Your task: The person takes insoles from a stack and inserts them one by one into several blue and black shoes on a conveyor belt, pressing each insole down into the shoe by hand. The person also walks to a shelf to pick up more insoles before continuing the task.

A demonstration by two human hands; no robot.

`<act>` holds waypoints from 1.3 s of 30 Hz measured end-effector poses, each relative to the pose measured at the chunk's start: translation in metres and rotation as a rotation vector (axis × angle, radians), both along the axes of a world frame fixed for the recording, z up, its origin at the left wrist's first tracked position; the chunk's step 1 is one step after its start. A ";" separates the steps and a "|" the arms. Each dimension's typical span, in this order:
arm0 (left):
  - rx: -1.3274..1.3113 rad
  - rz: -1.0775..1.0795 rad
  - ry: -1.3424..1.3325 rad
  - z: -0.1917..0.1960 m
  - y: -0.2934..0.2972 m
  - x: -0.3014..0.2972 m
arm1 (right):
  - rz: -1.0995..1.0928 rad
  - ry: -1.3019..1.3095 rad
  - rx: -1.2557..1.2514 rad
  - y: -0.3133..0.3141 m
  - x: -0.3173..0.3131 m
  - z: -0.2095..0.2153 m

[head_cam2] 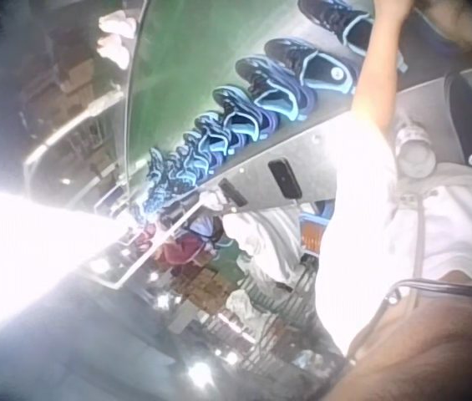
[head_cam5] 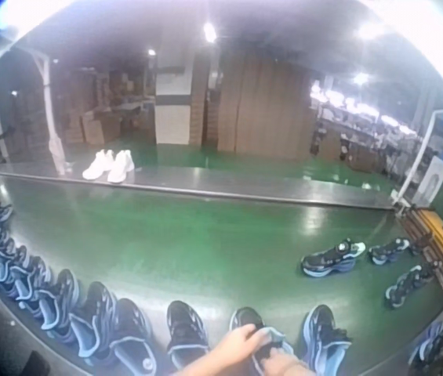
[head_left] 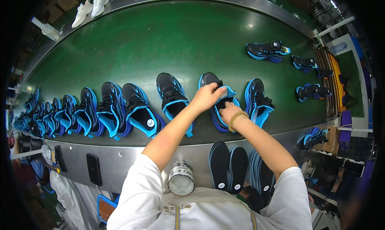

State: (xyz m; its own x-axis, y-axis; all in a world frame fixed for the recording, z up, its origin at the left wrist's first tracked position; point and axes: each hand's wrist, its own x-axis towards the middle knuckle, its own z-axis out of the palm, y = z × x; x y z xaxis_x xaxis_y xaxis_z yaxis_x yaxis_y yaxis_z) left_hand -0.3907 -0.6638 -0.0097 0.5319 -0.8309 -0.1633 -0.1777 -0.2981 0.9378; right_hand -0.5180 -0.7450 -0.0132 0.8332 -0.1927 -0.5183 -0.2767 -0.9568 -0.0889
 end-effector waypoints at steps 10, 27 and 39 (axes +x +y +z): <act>0.002 -0.041 0.106 -0.001 -0.002 0.001 | -0.209 0.303 -0.048 -0.009 0.021 -0.038; 0.143 -0.272 -1.012 0.001 -0.021 -0.020 | 0.179 0.089 0.136 -0.002 -0.027 0.025; -0.045 -0.338 -1.174 0.023 0.013 -0.038 | -0.370 -0.996 0.219 0.058 -0.134 -0.011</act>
